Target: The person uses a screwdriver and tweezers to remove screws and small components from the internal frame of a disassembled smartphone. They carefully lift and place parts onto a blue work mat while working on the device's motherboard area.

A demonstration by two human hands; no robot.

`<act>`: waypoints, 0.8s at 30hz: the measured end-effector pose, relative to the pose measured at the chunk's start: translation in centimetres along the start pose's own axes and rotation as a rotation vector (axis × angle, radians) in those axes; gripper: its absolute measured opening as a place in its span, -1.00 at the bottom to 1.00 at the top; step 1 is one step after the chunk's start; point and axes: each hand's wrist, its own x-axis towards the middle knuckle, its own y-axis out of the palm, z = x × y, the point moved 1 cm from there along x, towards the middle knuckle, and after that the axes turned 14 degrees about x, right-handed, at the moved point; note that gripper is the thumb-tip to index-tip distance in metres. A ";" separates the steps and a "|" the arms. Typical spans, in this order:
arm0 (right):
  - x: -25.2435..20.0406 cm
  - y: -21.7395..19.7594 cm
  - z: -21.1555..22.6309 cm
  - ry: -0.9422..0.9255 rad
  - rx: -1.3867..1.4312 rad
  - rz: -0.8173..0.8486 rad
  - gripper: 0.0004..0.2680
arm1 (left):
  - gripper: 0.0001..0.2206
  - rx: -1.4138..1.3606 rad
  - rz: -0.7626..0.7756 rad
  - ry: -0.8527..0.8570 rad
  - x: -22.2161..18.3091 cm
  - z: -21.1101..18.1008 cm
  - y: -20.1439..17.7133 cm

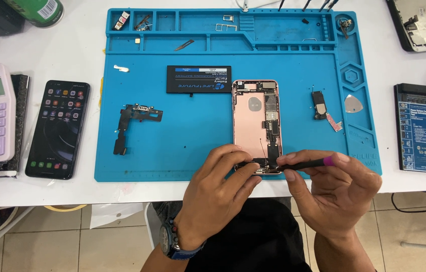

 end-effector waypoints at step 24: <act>-1.1 -4.6 -0.8 0.000 -0.204 -0.458 -0.54 | -0.81 0.139 0.199 0.072 5.9 -1.9 -0.2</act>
